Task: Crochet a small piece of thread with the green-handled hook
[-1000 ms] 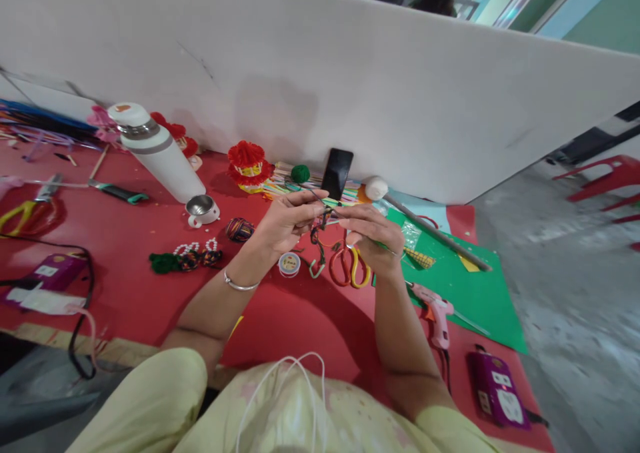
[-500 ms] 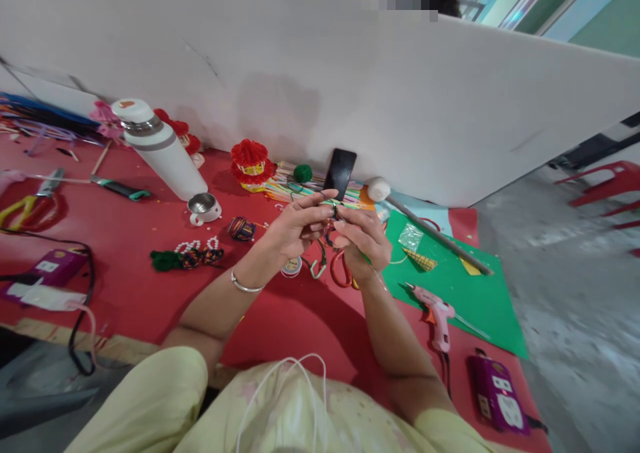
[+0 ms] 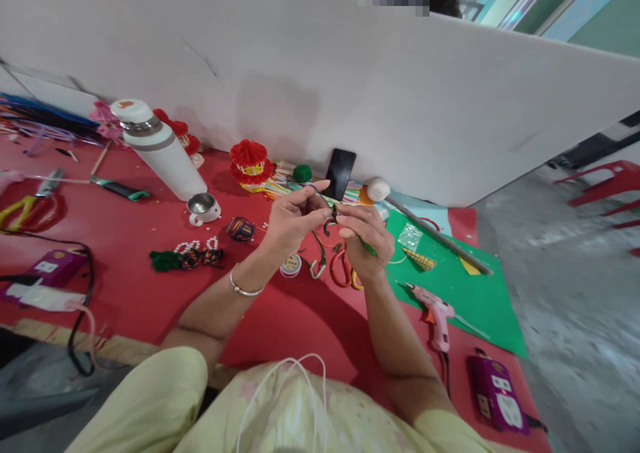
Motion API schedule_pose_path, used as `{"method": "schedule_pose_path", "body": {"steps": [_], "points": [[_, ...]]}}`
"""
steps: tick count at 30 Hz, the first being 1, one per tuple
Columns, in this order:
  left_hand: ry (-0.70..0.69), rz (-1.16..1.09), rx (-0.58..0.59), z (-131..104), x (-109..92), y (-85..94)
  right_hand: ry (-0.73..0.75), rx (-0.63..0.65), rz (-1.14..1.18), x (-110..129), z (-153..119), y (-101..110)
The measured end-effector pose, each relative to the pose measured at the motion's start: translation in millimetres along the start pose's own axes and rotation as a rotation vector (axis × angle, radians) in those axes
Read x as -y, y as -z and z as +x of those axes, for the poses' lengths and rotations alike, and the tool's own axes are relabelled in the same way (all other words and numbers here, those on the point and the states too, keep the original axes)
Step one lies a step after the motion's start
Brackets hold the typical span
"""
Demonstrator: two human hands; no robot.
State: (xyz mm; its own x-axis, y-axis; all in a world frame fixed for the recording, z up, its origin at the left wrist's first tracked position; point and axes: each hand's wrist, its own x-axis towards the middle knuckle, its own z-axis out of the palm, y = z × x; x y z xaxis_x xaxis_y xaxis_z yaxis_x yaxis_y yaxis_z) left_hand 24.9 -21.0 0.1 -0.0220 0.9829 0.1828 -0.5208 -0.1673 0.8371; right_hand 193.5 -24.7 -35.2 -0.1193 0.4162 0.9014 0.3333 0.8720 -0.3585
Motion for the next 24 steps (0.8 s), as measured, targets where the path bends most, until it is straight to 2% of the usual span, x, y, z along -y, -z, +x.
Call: {"method": "schedule_pose_path", "body": {"steps": [2,5,6,8,11,13,15,17,19,22,24], "points": [[0.022,0.000,0.013,0.6,-0.3,0.8,-0.002,-0.027,-0.009,1.6,-0.9,-1.4],[0.202,-0.050,0.097,2.9,-1.3,5.1,0.002,-0.043,0.048,0.5,-0.3,-1.0],[0.225,-0.049,0.107,3.5,-1.0,6.2,-0.016,-0.023,0.085,-0.5,0.6,-0.1],[0.155,-0.004,0.071,3.8,1.1,6.7,-0.068,0.028,0.122,-1.8,2.2,1.4],[0.019,0.047,-0.008,2.3,5.0,4.0,-0.040,0.038,-0.019,-0.4,-0.2,-0.4],[0.049,0.011,-0.021,0.8,5.1,2.2,0.045,0.000,-0.150,1.5,-5.0,-4.1],[0.110,-0.033,-0.020,-0.2,2.8,1.6,0.093,-0.044,-0.182,2.1,-8.7,-6.6],[0.171,-0.050,0.011,-0.5,0.0,2.1,0.094,-0.060,-0.114,0.5,-8.1,-5.4],[0.200,-0.031,0.052,-0.1,-0.9,2.7,0.024,-0.006,-0.006,-2.0,-3.5,-1.4],[0.101,0.054,0.001,0.6,2.2,2.4,-0.116,0.119,0.026,-3.1,2.0,1.3],[0.088,0.044,-0.046,0.9,4.6,2.3,-0.003,0.032,-0.112,-1.3,-0.3,-2.0]]}}
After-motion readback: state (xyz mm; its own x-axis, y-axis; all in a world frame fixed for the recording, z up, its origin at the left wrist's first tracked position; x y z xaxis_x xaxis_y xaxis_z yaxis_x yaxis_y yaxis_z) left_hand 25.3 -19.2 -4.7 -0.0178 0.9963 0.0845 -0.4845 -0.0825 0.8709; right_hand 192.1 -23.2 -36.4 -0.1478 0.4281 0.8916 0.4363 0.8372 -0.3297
